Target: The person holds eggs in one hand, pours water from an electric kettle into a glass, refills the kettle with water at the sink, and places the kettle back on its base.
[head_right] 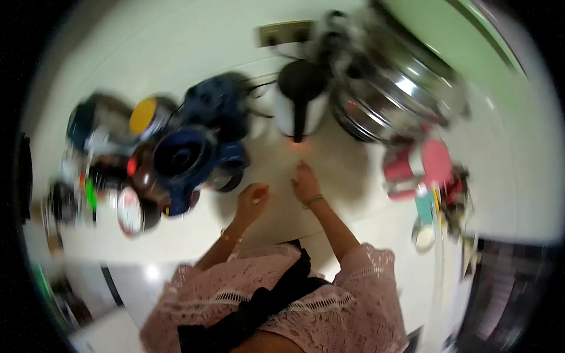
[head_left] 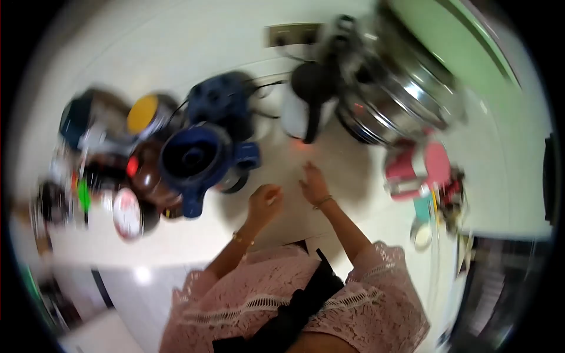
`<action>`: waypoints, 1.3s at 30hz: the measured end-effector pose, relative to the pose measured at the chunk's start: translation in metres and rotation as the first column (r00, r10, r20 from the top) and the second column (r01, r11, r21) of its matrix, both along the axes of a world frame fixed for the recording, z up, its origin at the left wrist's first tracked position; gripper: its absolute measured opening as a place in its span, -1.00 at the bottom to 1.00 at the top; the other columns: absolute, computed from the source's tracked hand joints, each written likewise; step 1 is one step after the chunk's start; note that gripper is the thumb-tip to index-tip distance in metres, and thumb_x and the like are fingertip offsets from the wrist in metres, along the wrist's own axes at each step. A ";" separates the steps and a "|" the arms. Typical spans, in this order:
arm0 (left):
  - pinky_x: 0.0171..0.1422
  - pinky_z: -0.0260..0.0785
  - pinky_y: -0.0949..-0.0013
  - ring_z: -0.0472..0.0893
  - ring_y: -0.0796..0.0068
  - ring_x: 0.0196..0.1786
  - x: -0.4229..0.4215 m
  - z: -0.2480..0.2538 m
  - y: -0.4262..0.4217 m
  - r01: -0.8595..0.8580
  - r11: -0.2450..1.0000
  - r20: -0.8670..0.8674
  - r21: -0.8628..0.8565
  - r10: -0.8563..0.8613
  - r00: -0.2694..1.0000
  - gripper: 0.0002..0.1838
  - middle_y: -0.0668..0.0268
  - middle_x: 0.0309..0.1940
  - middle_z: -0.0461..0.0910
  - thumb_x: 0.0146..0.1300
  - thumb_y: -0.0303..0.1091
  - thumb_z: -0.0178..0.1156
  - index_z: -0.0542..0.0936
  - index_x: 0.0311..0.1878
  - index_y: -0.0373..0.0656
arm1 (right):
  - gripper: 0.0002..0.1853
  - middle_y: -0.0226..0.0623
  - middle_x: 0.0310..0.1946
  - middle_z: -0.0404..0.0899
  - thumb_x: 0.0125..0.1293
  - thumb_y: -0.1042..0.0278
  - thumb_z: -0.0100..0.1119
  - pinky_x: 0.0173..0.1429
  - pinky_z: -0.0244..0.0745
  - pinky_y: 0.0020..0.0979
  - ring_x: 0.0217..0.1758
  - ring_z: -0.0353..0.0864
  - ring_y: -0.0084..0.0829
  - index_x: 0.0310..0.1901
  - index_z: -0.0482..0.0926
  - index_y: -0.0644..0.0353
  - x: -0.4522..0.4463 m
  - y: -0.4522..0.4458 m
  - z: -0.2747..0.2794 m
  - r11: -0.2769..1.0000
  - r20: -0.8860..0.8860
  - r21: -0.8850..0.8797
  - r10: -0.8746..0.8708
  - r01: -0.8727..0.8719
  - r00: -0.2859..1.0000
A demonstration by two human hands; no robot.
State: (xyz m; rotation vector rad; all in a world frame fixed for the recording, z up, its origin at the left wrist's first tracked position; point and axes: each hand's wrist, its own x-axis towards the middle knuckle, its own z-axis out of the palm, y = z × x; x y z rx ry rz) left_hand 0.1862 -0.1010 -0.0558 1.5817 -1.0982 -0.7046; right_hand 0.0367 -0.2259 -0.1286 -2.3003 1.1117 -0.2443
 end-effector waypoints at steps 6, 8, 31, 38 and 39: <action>-0.21 0.35 0.58 0.49 0.62 -0.34 0.024 0.003 0.046 0.266 0.962 -0.244 0.060 -0.244 0.939 -0.87 0.36 -0.38 0.51 0.15 -0.47 0.10 0.50 -0.22 -0.26 | -0.60 -0.13 0.19 0.15 0.17 0.32 0.00 0.22 0.18 -0.29 0.23 0.16 -0.19 0.04 0.33 0.29 0.004 0.086 0.040 0.973 -0.025 0.179 -0.141 0.143 0.990; -0.18 0.35 0.57 0.49 0.62 -0.34 0.020 0.017 0.064 0.412 0.903 -0.291 0.121 -0.365 0.885 -0.87 0.35 -0.39 0.51 0.16 -0.48 0.08 0.49 -0.22 -0.28 | -0.62 -0.13 0.16 0.19 0.18 0.31 -0.01 0.21 0.19 -0.29 0.20 0.19 -0.19 0.02 0.35 0.28 0.001 0.121 0.045 0.942 -0.026 0.199 -0.271 0.271 0.962; -0.16 0.37 0.56 0.50 0.58 -0.33 -0.090 0.008 0.152 0.923 0.375 -0.411 0.092 -0.830 0.378 -0.88 0.32 -0.42 0.51 0.20 -0.47 0.04 0.50 -0.24 -0.30 | -0.55 -0.03 -0.12 0.47 0.04 0.28 0.16 0.01 0.37 -0.26 -0.09 0.47 -0.10 -0.02 0.38 0.27 -0.185 0.460 0.048 0.212 0.070 0.148 -0.977 0.966 0.203; -0.22 0.33 0.58 0.47 0.63 -0.33 -0.222 0.006 0.196 0.951 0.296 -0.384 0.095 -0.870 0.309 -0.84 0.32 -0.38 0.51 0.20 -0.46 0.04 0.49 -0.18 -0.31 | -0.54 -0.12 -0.25 0.52 -0.06 0.42 0.26 -0.19 0.46 -0.37 -0.26 0.57 -0.29 -0.06 0.39 0.28 -0.350 0.560 0.027 -0.293 0.388 0.028 -0.878 0.956 -0.280; -0.24 0.32 0.58 0.46 0.63 -0.33 -0.248 -0.001 0.206 0.946 0.312 -0.431 0.084 -0.845 0.317 -0.83 0.33 -0.39 0.51 0.20 -0.46 0.05 0.49 -0.16 -0.30 | -0.51 -0.14 -0.23 0.51 -0.08 0.41 0.27 -0.19 0.45 -0.38 -0.27 0.56 -0.30 -0.05 0.38 0.27 -0.378 0.573 0.020 -0.359 0.404 0.007 -0.853 0.933 -0.331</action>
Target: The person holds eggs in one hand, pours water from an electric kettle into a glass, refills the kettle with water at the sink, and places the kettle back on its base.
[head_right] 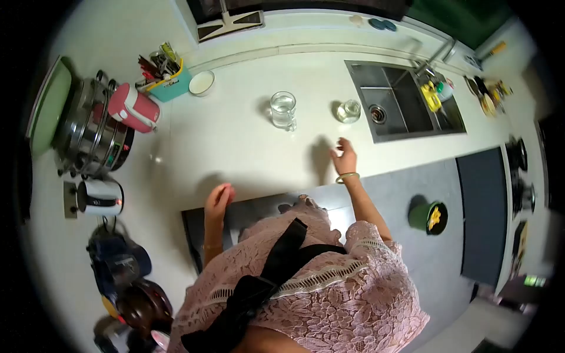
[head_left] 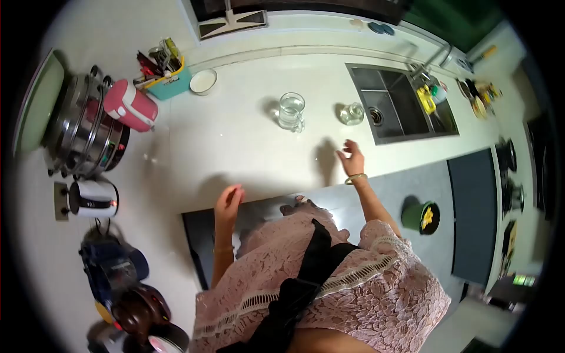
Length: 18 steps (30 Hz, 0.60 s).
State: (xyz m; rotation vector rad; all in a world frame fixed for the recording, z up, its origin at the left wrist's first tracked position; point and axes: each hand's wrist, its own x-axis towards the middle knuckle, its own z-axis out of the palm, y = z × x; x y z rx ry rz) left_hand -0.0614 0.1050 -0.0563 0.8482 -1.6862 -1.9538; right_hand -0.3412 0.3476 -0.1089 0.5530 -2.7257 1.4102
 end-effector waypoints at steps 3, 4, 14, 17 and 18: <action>-0.17 0.31 0.56 0.48 0.59 -0.19 -0.081 0.004 0.029 0.037 0.997 0.062 0.065 -0.041 0.997 -0.72 0.36 -0.27 0.49 0.22 -0.34 0.05 0.44 -0.03 -0.22 | -0.21 -0.06 -0.03 0.38 -0.23 0.28 0.41 -0.05 0.39 -0.34 -0.09 0.45 -0.18 0.09 0.24 0.31 -0.082 0.030 -0.026 0.998 -0.009 -0.016 -0.053 0.053 0.999; -0.14 0.32 0.55 0.48 0.57 -0.15 -0.106 0.002 0.037 0.043 0.995 0.077 0.094 -0.051 0.996 -0.67 0.35 -0.16 0.47 0.22 -0.31 0.04 0.41 0.04 -0.19 | -0.15 -0.05 0.02 0.34 -0.25 0.26 0.42 0.01 0.35 -0.32 -0.04 0.41 -0.15 0.12 0.20 0.30 -0.105 0.035 -0.032 1.000 -0.070 0.024 0.005 -0.003 0.998; -0.04 0.32 0.43 0.43 0.55 -0.07 -0.241 -0.010 0.076 0.020 0.967 0.028 0.256 -0.028 0.999 -0.52 0.29 -0.02 0.39 0.08 -0.16 0.17 0.40 0.02 -0.24 | -0.08 -0.03 0.10 0.26 -0.28 0.30 0.38 0.22 0.18 -0.30 0.14 0.28 -0.21 0.17 0.11 0.37 -0.207 0.028 -0.045 0.834 0.100 -0.107 0.551 -0.542 0.829; -0.20 0.37 0.38 0.46 0.46 -0.23 -0.267 -0.067 0.081 -0.094 0.996 -0.289 0.000 0.090 0.953 -0.70 0.24 -0.24 0.48 0.09 -0.23 0.13 0.48 -0.15 -0.19 | -0.08 0.01 0.06 0.28 -0.24 0.11 0.35 0.15 0.23 -0.23 0.10 0.29 -0.13 0.17 0.15 0.35 -0.220 0.027 -0.058 0.781 0.074 -0.078 0.625 -0.620 0.778; -0.22 0.36 0.34 0.48 0.40 -0.29 -0.271 -0.045 0.077 -0.120 0.991 0.001 0.065 0.120 0.993 -0.74 0.24 -0.33 0.49 0.14 -0.20 0.05 0.49 -0.23 -0.20 | -0.12 -0.01 0.04 0.29 -0.24 0.16 0.37 0.11 0.26 -0.21 0.05 0.32 -0.15 0.15 0.17 0.33 -0.228 0.027 -0.065 0.762 -0.040 0.000 0.647 -0.647 0.762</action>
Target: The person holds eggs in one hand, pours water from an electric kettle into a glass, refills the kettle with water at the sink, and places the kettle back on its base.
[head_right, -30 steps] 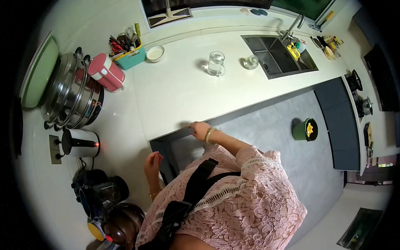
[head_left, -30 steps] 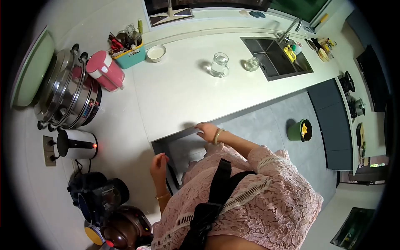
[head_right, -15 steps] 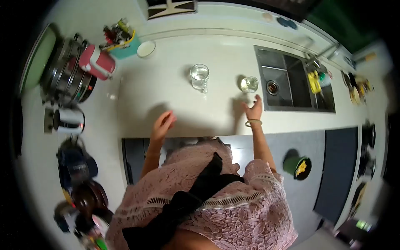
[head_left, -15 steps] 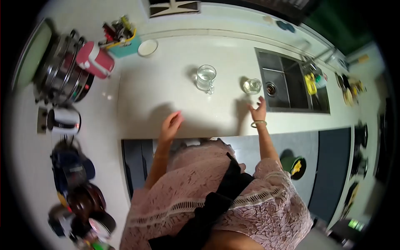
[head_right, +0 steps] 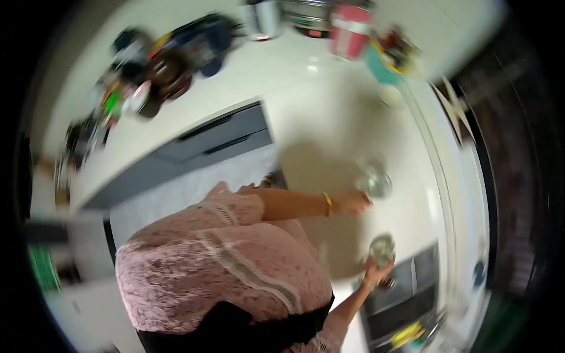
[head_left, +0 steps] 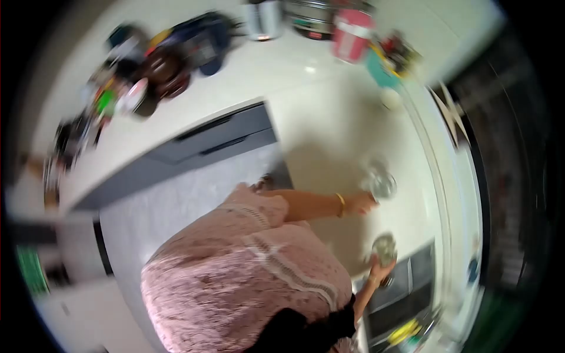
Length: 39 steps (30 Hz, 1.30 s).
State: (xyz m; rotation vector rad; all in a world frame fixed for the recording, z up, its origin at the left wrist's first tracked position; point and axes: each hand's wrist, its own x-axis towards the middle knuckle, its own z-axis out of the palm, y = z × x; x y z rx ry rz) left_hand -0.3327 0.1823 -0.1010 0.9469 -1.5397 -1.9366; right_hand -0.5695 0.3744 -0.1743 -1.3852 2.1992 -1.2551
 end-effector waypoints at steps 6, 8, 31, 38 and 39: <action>-0.26 0.29 0.22 0.48 0.26 -0.38 -0.015 -0.003 0.014 -0.324 0.939 0.265 -0.116 0.344 0.901 -0.63 0.15 -0.50 0.49 0.24 -0.11 -0.09 0.47 -0.37 -0.26 | -0.33 -0.14 -0.08 0.37 -0.16 0.40 0.39 -0.02 0.35 -0.33 -0.07 0.36 -0.34 0.02 0.28 0.32 0.005 0.008 0.005 0.998 0.266 0.038 -0.052 0.043 0.963; -0.22 0.29 0.22 0.48 0.23 -0.36 -0.011 -0.004 0.014 -0.349 0.928 0.246 -0.129 0.371 0.895 -0.63 0.12 -0.46 0.49 0.24 -0.11 -0.10 0.46 -0.36 -0.27 | -0.30 -0.14 -0.11 0.38 -0.21 0.36 0.43 -0.02 0.34 -0.33 -0.09 0.37 -0.32 0.01 0.29 0.34 0.009 0.008 0.007 0.999 0.274 -0.008 -0.034 0.038 0.961; -0.19 0.28 0.27 0.49 0.25 -0.29 0.162 0.024 -0.003 -0.777 0.624 0.334 -0.082 0.752 0.568 -0.67 0.09 -0.31 0.51 0.22 -0.16 -0.03 0.51 -0.25 -0.28 | -0.37 -0.15 -0.12 0.37 -0.22 0.43 0.39 0.06 0.29 -0.26 -0.02 0.35 -0.26 -0.03 0.32 0.29 0.139 -0.273 0.025 0.720 0.207 0.030 0.674 -0.693 0.709; -0.18 0.27 0.40 0.42 0.43 -0.32 0.239 0.018 0.020 -0.915 0.302 0.291 -0.269 0.931 0.221 -0.75 0.19 -0.41 0.47 0.25 -0.21 -0.02 0.47 -0.21 -0.21 | -0.44 -0.25 -0.18 0.42 -0.25 0.48 0.37 0.01 0.31 -0.34 -0.11 0.40 -0.34 -0.11 0.36 0.27 0.274 -0.358 0.011 0.385 0.359 -0.210 0.885 -0.899 0.295; -0.17 0.26 0.44 0.40 0.50 -0.32 0.249 0.023 0.026 -0.957 0.229 0.308 -0.178 0.937 0.167 -0.75 0.24 -0.42 0.47 0.26 -0.22 -0.02 0.47 -0.21 -0.22 | -0.43 -0.24 -0.20 0.42 -0.26 0.45 0.38 -0.01 0.32 -0.36 -0.12 0.42 -0.35 -0.12 0.37 0.25 0.295 -0.365 0.013 0.346 0.236 -0.166 0.923 -0.924 0.303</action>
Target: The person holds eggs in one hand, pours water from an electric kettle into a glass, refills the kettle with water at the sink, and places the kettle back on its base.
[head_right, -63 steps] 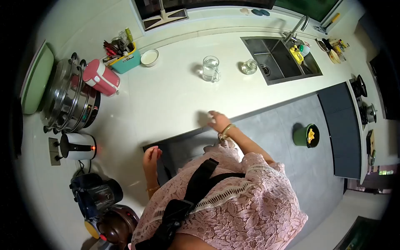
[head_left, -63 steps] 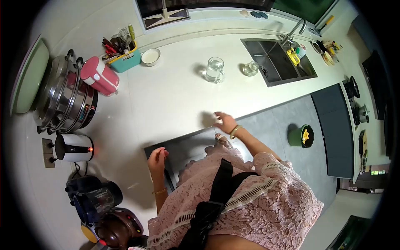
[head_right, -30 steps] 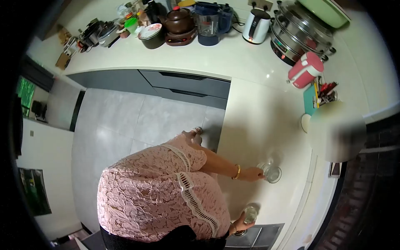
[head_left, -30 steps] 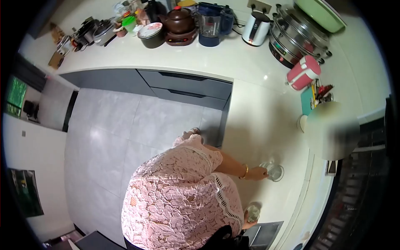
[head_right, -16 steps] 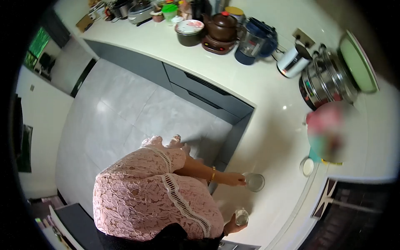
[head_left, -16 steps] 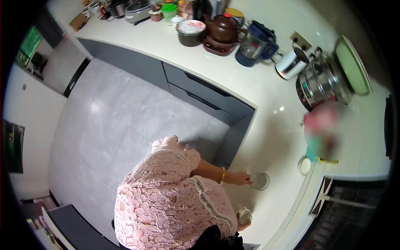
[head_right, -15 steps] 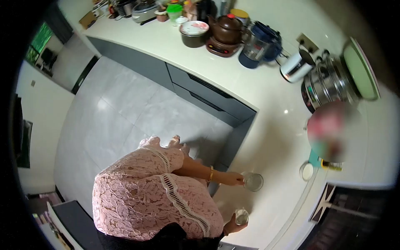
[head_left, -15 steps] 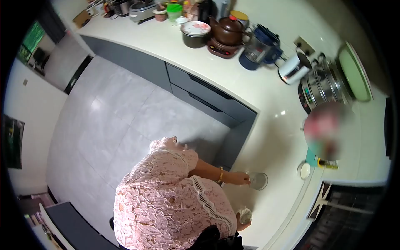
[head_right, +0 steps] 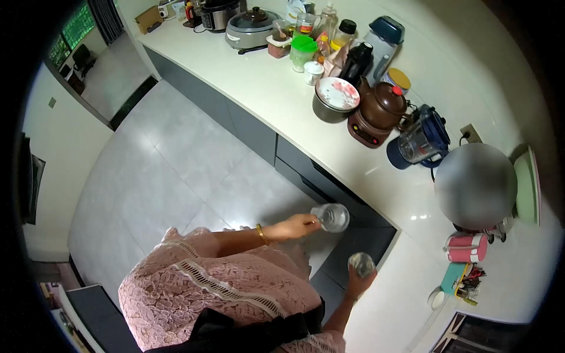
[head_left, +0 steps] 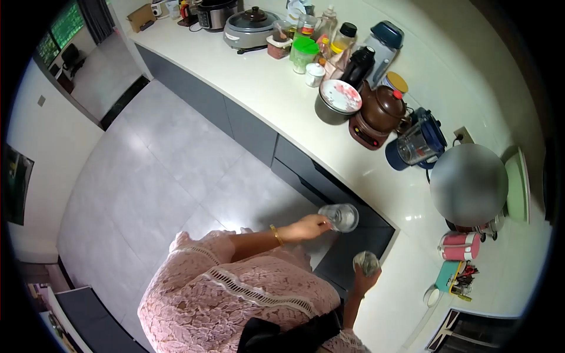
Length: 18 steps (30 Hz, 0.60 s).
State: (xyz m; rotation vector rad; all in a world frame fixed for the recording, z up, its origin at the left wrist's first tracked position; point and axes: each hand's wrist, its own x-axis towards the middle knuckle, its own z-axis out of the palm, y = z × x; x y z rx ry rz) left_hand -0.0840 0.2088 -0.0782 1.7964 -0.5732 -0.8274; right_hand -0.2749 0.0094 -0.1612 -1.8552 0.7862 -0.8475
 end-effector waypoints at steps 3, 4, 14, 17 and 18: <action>-0.19 0.24 0.51 0.34 0.60 -0.32 0.039 -0.025 0.020 -0.168 0.986 -0.020 -0.003 0.168 0.986 -0.74 0.36 -0.44 0.44 0.27 -0.22 -0.03 0.47 -0.21 -0.25 | -0.43 -0.23 -0.21 0.43 -0.26 0.43 0.38 -0.02 0.33 -0.36 -0.12 0.42 -0.36 -0.12 0.37 0.24 0.074 -0.003 0.006 0.997 -0.091 -0.032 0.073 -0.076 0.993; -0.19 0.24 0.51 0.34 0.60 -0.32 0.050 -0.024 0.032 -0.171 0.985 -0.016 -0.004 0.171 0.985 -0.74 0.36 -0.44 0.44 0.27 -0.22 -0.03 0.47 -0.21 -0.25 | -0.39 -0.22 -0.19 0.42 -0.28 0.38 0.40 -0.01 0.33 -0.34 -0.10 0.42 -0.33 -0.10 0.36 0.24 0.097 0.002 0.011 0.990 -0.106 -0.006 0.137 -0.138 0.985; -0.40 0.07 0.60 0.16 0.72 -0.49 0.193 0.017 0.134 -0.629 0.770 -0.218 -0.106 0.599 0.771 -0.75 0.55 -0.58 0.25 0.27 -0.17 -0.02 0.43 -0.41 -0.14 | -0.30 -0.14 -0.12 0.38 -0.28 0.34 0.43 0.03 0.29 -0.28 -0.04 0.39 -0.20 -0.03 0.32 0.26 0.358 0.072 0.000 0.819 0.006 -0.147 0.562 -0.555 0.827; -0.45 0.04 0.61 0.13 0.73 -0.53 0.246 0.019 0.155 -0.664 0.737 -0.186 -0.124 0.640 0.745 -0.74 0.58 -0.62 0.21 0.26 -0.15 -0.01 0.42 -0.45 -0.10 | -0.28 -0.11 -0.11 0.37 -0.30 0.33 0.44 0.04 0.30 -0.27 -0.03 0.38 -0.18 -0.02 0.31 0.27 0.427 0.100 0.002 0.793 -0.029 -0.177 0.588 -0.583 0.808; -0.45 0.05 0.61 0.14 0.73 -0.53 0.268 0.021 0.162 -0.676 0.726 -0.182 -0.127 0.653 0.735 -0.74 0.57 -0.62 0.21 0.25 -0.15 -0.01 0.42 -0.45 -0.10 | -0.29 -0.11 -0.11 0.37 -0.30 0.34 0.44 0.04 0.30 -0.27 -0.04 0.38 -0.18 -0.03 0.31 0.27 0.454 0.107 0.004 0.769 -0.023 -0.187 0.618 -0.611 0.786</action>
